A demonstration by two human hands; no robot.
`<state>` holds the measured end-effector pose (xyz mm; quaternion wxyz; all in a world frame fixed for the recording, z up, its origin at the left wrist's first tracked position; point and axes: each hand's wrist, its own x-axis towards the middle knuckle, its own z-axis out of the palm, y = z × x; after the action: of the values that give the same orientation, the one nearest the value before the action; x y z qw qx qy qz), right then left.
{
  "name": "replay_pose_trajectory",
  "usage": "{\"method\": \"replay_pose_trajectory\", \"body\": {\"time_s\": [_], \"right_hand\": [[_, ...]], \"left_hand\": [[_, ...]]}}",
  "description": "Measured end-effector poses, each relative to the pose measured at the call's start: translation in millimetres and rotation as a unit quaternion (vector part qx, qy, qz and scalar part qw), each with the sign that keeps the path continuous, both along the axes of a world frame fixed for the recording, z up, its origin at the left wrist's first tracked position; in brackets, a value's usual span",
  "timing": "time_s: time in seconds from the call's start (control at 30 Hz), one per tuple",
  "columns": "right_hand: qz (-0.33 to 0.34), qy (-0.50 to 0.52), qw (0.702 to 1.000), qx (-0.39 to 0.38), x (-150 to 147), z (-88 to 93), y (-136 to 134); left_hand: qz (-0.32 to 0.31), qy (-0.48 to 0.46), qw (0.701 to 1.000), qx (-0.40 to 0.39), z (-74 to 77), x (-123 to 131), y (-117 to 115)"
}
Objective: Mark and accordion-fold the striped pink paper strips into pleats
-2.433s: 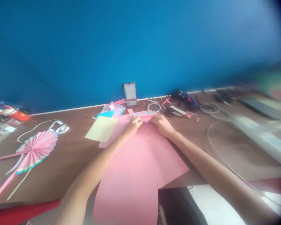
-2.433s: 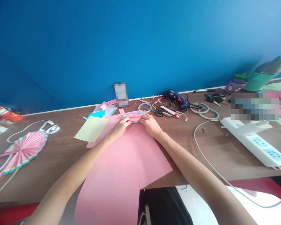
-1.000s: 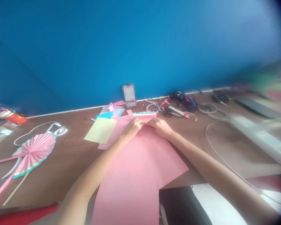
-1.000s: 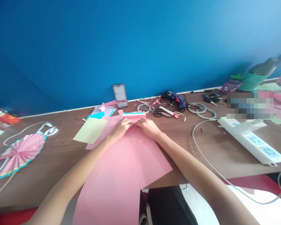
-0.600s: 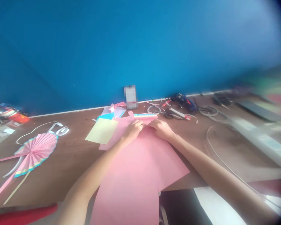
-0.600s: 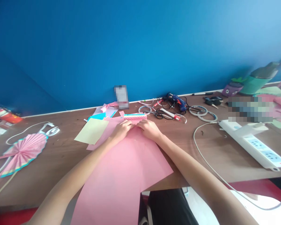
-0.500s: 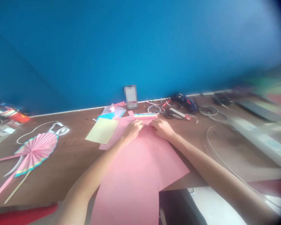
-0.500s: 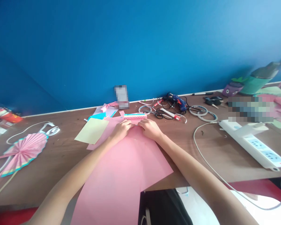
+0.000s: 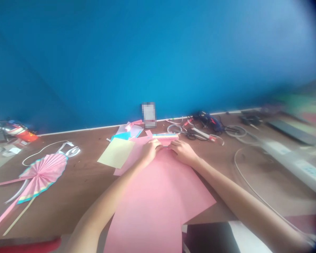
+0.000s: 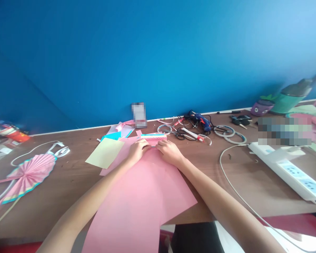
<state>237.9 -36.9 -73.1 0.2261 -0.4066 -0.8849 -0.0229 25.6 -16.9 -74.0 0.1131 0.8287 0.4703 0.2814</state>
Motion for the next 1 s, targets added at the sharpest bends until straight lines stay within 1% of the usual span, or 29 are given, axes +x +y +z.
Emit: {"method": "replay_pose_trajectory", "body": {"time_s": [0.17,0.23,0.3,0.4,0.5,0.6,0.77,0.87,1.0], "right_hand": [[0.006,-0.002,1.000,-0.006,1,0.7,0],[0.010,-0.009,1.000,-0.009,1,1.4,1],[0.013,-0.022,1.000,-0.009,2,2.6,1],[0.022,-0.052,0.998,0.003,1,5.2,0],[0.028,-0.077,0.997,0.012,1,7.0,0],[0.027,-0.070,0.997,0.009,1,6.3,0],[0.023,-0.031,0.999,-0.008,4,2.2,2],[0.009,-0.010,1.000,-0.017,7,1.9,3],[-0.004,0.015,1.000,-0.026,9,2.6,5]], "left_hand": [[0.014,-0.034,0.999,-0.017,-1.2,1,2],[0.016,-0.073,0.996,-0.051,-3.6,-1,8],[0.003,-0.121,0.988,-0.096,-6.8,-4,15],[-0.005,-0.180,0.976,-0.124,-10.4,-8,22],[0.002,-0.202,0.969,-0.141,-10.5,-10,24],[0.010,-0.196,0.970,-0.145,-9.2,-12,23],[-0.008,-0.167,0.977,-0.133,-12.0,-16,25],[-0.014,-0.149,0.980,-0.128,-13.1,-18,26],[-0.046,-0.105,0.989,-0.092,-6.5,-17,25]]}}
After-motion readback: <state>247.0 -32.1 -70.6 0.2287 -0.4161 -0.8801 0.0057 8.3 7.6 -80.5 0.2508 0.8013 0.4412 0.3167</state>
